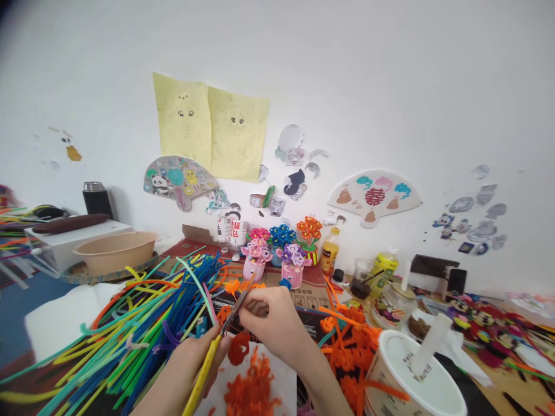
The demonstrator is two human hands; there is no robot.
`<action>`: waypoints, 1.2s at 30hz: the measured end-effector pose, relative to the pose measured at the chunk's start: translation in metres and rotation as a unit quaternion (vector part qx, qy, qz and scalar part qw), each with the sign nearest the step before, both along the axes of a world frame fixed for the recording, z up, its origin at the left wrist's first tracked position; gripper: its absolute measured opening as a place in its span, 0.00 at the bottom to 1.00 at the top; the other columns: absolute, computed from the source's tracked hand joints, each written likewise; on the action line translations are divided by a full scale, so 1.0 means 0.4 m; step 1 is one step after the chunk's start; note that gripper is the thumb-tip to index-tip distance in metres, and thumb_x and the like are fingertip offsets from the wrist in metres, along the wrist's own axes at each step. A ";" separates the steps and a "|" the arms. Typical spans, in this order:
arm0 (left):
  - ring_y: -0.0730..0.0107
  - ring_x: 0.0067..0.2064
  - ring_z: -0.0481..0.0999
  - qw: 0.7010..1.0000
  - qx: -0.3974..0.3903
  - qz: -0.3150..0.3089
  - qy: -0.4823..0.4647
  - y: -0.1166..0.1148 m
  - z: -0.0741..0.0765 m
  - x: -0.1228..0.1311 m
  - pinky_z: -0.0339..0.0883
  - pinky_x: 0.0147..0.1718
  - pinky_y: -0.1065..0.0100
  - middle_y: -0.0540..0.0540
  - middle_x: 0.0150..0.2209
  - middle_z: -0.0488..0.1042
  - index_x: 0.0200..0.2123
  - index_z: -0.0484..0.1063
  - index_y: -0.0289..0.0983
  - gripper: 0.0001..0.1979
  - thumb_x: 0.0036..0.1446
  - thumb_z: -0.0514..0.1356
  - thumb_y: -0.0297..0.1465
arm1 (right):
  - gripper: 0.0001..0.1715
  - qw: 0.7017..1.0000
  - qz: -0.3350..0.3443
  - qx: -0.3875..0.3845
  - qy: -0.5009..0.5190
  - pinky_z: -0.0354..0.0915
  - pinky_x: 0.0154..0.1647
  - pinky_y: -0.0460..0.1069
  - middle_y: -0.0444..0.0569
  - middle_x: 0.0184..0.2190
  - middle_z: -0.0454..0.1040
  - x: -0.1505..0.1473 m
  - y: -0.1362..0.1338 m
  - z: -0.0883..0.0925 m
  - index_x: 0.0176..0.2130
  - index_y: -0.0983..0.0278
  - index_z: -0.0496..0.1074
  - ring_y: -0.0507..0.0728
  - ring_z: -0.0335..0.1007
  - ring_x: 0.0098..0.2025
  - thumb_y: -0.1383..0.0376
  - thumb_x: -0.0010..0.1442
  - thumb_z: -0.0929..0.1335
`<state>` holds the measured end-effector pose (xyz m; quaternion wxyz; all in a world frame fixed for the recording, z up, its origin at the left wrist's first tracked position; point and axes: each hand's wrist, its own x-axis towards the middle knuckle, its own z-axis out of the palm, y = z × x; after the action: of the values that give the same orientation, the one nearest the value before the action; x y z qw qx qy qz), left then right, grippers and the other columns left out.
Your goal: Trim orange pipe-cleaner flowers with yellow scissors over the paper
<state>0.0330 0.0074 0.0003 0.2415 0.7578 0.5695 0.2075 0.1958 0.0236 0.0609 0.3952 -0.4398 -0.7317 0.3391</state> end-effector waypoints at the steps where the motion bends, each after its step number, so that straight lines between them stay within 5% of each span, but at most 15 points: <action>1: 0.70 0.15 0.69 1.000 -0.001 0.005 0.003 0.001 -0.001 0.000 0.60 0.19 0.73 0.54 0.13 0.66 0.35 0.69 0.40 0.21 0.62 0.41 0.44 | 0.09 1.000 -0.002 0.006 -0.010 0.55 0.20 0.42 0.41 0.15 0.66 0.001 0.000 0.000 0.21 0.66 0.69 0.49 0.60 0.19 0.73 0.48 0.63; 11: 0.74 0.13 0.64 0.998 0.028 0.044 -0.026 -0.011 -0.010 0.005 0.55 0.17 0.75 0.56 0.10 0.61 0.32 0.70 0.39 0.18 0.61 0.45 0.42 | 0.09 0.996 -0.018 0.053 -0.070 0.53 0.19 0.41 0.40 0.15 0.63 0.011 0.001 0.002 0.21 0.67 0.70 0.48 0.56 0.19 0.74 0.48 0.64; 23: 0.65 0.26 0.74 0.998 0.046 -0.005 0.036 -0.037 0.035 -0.005 0.58 0.25 0.70 0.46 0.27 0.76 0.42 0.67 0.37 0.24 0.62 0.38 0.44 | 0.10 0.994 -0.013 0.059 -0.092 0.55 0.19 0.42 0.42 0.16 0.68 0.018 0.001 0.002 0.24 0.67 0.75 0.49 0.59 0.19 0.74 0.49 0.64; 36: 0.69 0.19 0.72 1.000 0.006 -0.013 0.003 -0.018 0.021 0.001 0.57 0.20 0.74 0.49 0.18 0.71 0.40 0.68 0.36 0.20 0.62 0.42 0.41 | 0.10 0.993 -0.028 0.070 -0.092 0.56 0.20 0.42 0.42 0.17 0.71 0.021 0.001 0.004 0.25 0.67 0.75 0.49 0.61 0.19 0.74 0.48 0.64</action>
<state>0.0333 0.0004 0.0085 0.2377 0.7674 0.5589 0.2056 0.2041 0.0241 0.0624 0.3652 -0.4611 -0.7742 0.2336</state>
